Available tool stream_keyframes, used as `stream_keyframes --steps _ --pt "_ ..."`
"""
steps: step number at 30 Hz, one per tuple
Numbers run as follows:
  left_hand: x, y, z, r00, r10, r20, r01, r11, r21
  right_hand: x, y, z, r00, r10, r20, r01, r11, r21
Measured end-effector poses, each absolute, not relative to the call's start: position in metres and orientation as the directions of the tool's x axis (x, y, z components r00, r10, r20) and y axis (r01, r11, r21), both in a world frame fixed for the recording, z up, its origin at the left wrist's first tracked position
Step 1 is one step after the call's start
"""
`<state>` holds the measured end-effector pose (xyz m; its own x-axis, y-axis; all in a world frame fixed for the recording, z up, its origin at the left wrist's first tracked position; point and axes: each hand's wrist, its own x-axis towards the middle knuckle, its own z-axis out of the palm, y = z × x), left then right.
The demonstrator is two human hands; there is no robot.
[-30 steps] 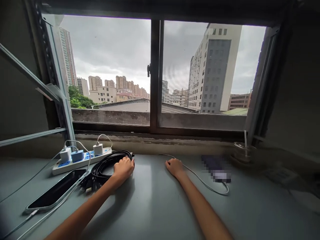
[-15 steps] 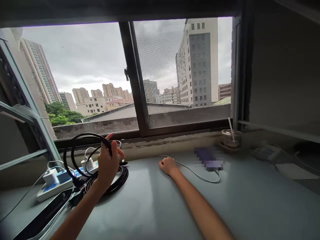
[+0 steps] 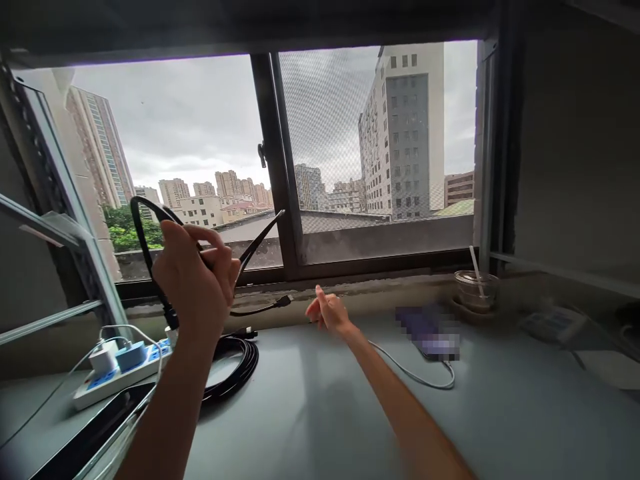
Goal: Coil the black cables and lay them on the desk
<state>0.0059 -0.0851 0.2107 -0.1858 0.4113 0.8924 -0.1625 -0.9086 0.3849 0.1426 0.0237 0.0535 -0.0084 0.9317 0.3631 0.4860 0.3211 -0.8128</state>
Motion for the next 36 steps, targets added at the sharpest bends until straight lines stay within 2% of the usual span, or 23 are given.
stream_keyframes --steps 4,6,8,10,14,17,20,23,27,30,33,36 --pt "0.015 -0.089 0.208 -0.107 0.561 0.821 -0.261 -0.812 0.521 0.137 -0.009 0.117 -0.063 0.854 0.516 0.233 0.515 -0.825" --pt "0.017 -0.088 0.207 -0.047 0.621 0.782 -0.313 -0.753 0.579 0.131 -0.032 0.14 -0.105 0.73 0.675 -0.078 0.671 -0.737" --pt "0.019 -0.086 0.208 -0.044 0.652 0.757 -0.373 -0.714 0.593 0.122 -0.052 0.154 -0.048 0.653 0.756 -0.167 0.741 -0.65" --pt "0.022 -0.083 0.209 -0.107 0.66 0.744 -0.419 -0.708 0.568 0.113 -0.067 0.162 0.058 0.595 0.802 -0.221 0.791 -0.571" --pt "0.027 -0.078 0.21 -0.31 0.635 0.707 -0.439 -0.755 0.486 0.099 -0.076 0.172 0.201 0.587 0.784 -0.357 0.789 -0.499" --pt "0.027 -0.067 0.209 -0.469 0.533 0.704 -0.349 -0.844 0.407 0.095 -0.074 0.181 0.244 0.558 0.793 -0.429 0.796 -0.428" --pt "0.023 -0.052 0.206 -0.569 0.396 0.721 -0.206 -0.917 0.342 0.096 -0.069 0.191 0.242 0.565 0.789 -0.463 0.782 -0.418" --pt "0.019 -0.037 0.201 -0.554 0.333 0.763 -0.113 -0.938 0.328 0.1 -0.061 0.196 0.242 0.606 0.758 -0.409 0.772 -0.486" --pt "0.014 -0.026 0.197 -0.432 0.298 0.851 -0.035 -0.949 0.315 0.111 -0.048 0.197 0.327 0.632 0.703 -0.303 0.774 -0.555" --pt "0.007 -0.02 0.196 -0.392 0.31 0.866 -0.025 -0.945 0.327 0.128 -0.042 0.195 0.409 0.667 0.623 -0.29 0.742 -0.604" --pt "-0.007 -0.009 0.198 -0.406 0.307 0.861 0.025 -0.938 0.346 0.155 -0.043 0.193 0.459 0.655 0.6 -0.297 0.75 -0.591" --pt "-0.024 0.003 0.199 -0.49 0.265 0.83 0.137 -0.918 0.373 0.182 -0.052 0.19 0.481 0.64 0.599 -0.219 0.75 -0.625"
